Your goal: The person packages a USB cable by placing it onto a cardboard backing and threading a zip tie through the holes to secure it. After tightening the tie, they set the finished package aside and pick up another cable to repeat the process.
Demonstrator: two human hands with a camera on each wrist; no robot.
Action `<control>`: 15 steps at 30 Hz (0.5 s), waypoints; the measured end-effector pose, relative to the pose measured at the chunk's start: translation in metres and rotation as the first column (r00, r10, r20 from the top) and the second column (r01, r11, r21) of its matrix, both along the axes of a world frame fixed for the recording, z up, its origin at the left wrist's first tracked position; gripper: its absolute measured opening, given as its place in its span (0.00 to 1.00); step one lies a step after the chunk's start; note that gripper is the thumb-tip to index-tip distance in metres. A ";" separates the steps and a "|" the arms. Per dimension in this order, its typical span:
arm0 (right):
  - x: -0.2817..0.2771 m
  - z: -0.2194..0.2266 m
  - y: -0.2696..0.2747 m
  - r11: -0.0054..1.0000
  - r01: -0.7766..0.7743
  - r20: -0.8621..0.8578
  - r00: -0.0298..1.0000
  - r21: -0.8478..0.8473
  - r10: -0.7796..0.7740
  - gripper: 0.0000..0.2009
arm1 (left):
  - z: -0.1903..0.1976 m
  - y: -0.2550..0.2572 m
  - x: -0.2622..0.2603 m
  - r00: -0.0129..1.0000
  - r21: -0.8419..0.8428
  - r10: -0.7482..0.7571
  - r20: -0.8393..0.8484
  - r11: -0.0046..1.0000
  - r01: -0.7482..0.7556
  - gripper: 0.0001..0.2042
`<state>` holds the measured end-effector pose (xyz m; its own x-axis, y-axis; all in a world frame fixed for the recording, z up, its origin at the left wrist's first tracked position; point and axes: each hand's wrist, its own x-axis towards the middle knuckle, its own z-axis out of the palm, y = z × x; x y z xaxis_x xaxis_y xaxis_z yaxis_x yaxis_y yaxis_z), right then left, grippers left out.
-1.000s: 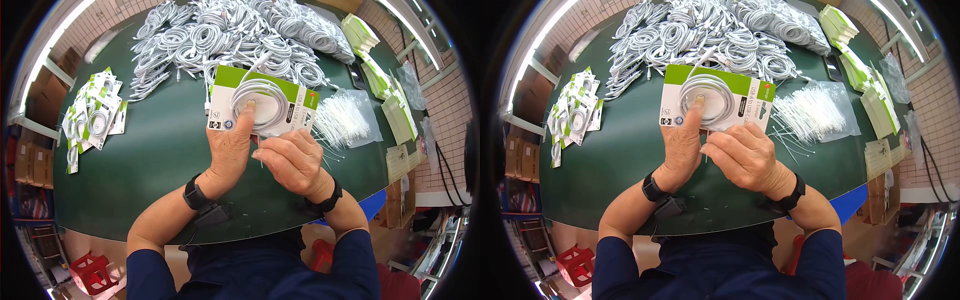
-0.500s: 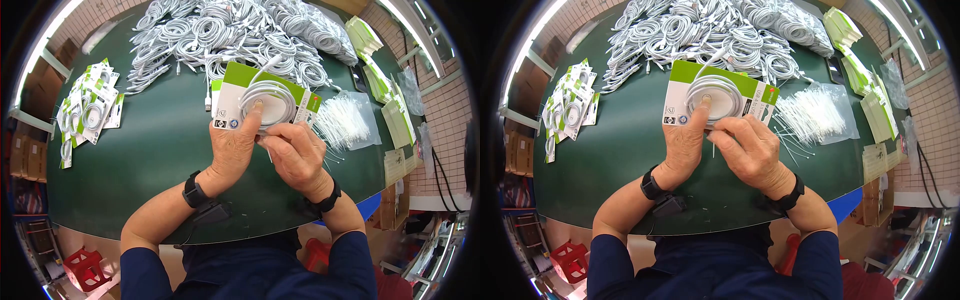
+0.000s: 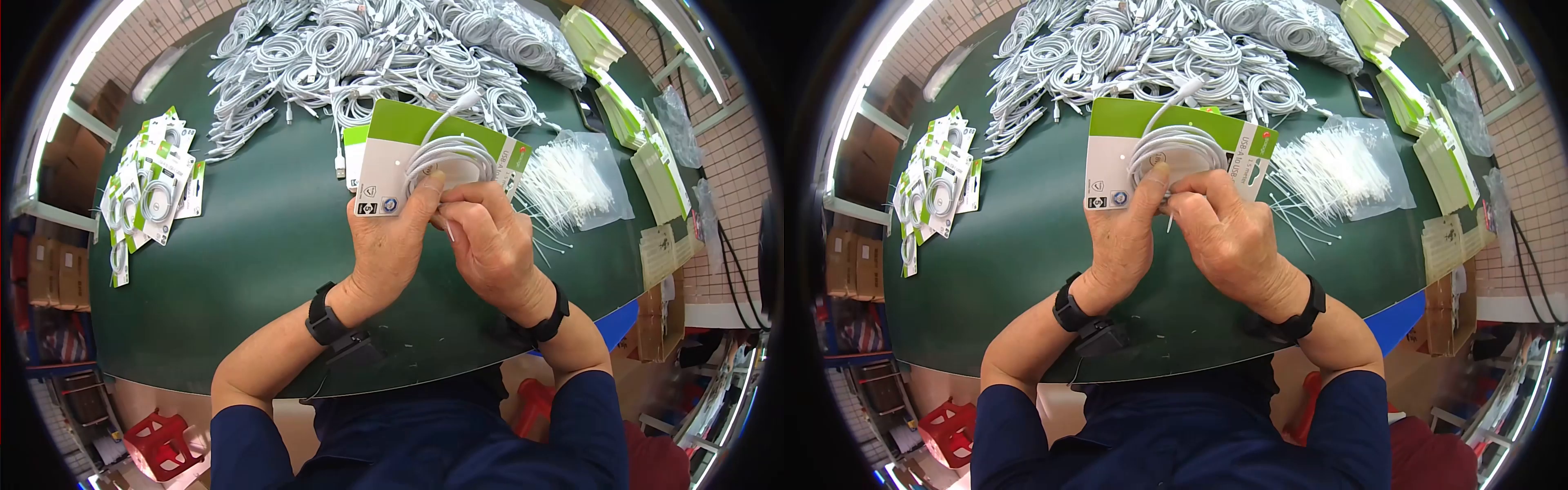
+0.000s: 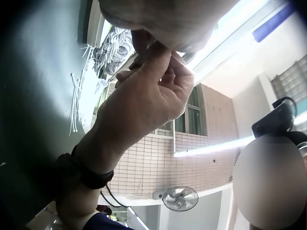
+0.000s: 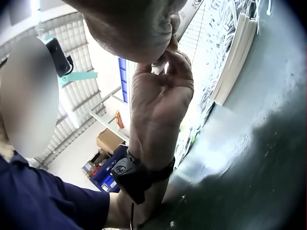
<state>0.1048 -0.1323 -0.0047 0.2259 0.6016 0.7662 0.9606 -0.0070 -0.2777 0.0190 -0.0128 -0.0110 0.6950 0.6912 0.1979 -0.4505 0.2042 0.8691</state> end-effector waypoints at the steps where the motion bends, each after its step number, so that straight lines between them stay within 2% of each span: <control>1: 0.000 -0.001 -0.001 1.000 -0.002 -0.015 1.000 0.009 0.002 0.09 | -0.001 0.000 0.000 1.000 0.030 0.007 0.004 1.000 -0.007 0.09; 8: 0.003 -0.009 -0.001 0.999 -0.019 -0.093 0.995 0.044 0.023 0.09 | -0.005 0.005 0.003 0.999 0.032 -0.031 -0.041 0.999 0.033 0.10; 15: -0.001 -0.005 -0.002 0.995 -0.033 0.017 0.999 0.099 0.032 0.08 | 0.002 0.009 0.003 0.997 0.059 -0.032 -0.066 0.998 0.036 0.11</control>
